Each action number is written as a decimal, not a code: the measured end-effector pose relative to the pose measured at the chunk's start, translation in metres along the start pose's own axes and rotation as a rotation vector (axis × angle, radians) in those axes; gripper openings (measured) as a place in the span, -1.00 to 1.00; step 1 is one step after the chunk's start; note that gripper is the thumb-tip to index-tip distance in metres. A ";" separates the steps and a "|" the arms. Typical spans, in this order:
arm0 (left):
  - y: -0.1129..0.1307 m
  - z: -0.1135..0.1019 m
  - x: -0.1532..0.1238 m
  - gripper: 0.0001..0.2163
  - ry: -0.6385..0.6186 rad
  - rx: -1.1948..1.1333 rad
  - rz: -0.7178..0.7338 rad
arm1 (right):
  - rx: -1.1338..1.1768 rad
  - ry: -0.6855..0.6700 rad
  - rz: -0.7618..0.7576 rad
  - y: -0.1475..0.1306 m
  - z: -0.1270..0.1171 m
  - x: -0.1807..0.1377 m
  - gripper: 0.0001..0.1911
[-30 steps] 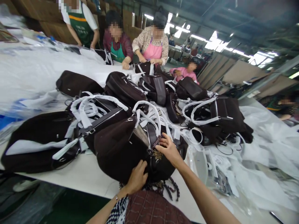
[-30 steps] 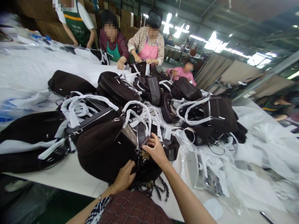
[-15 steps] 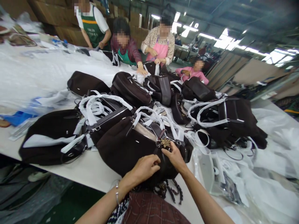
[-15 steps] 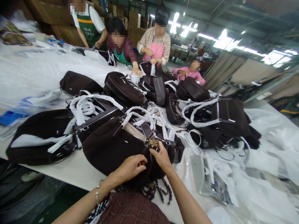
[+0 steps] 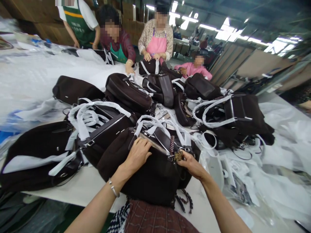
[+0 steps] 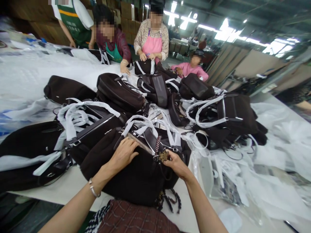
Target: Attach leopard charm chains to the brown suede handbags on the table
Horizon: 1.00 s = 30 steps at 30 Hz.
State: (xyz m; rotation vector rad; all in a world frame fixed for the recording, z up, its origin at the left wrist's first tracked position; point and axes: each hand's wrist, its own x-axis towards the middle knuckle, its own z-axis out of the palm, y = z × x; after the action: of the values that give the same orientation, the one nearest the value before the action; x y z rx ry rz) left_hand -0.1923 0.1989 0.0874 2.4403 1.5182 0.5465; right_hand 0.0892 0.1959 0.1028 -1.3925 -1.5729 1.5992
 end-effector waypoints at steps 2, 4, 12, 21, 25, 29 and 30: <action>0.004 -0.002 0.000 -0.89 -0.008 -0.002 0.006 | -0.003 0.010 0.058 -0.001 -0.005 0.000 -0.56; 0.006 0.000 0.000 -0.95 -0.008 -0.018 0.027 | 0.017 0.026 0.128 -0.001 -0.007 -0.002 -0.42; -0.007 0.017 0.002 -0.91 0.010 -0.272 -0.053 | 0.061 0.089 0.211 -0.004 -0.001 -0.006 -0.40; -0.006 0.013 0.006 -0.92 -0.011 -0.374 -0.063 | -0.093 0.241 0.187 0.001 0.004 0.006 -0.52; 0.019 0.007 0.006 -0.89 0.038 -0.343 -0.062 | -0.140 0.274 0.150 0.000 0.010 0.002 -0.57; 0.046 0.013 0.007 -0.89 -0.016 -0.537 -0.164 | -0.289 0.386 0.010 -0.002 0.020 -0.003 -0.66; 0.051 0.017 0.007 -0.88 -0.040 -0.632 -0.213 | -0.349 0.432 -0.043 -0.003 0.023 -0.004 -0.69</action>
State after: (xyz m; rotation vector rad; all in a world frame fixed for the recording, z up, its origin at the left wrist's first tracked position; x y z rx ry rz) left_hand -0.1408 0.1832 0.0919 1.7795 1.3087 0.7828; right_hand 0.0699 0.1833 0.1021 -1.7287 -1.6414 0.9371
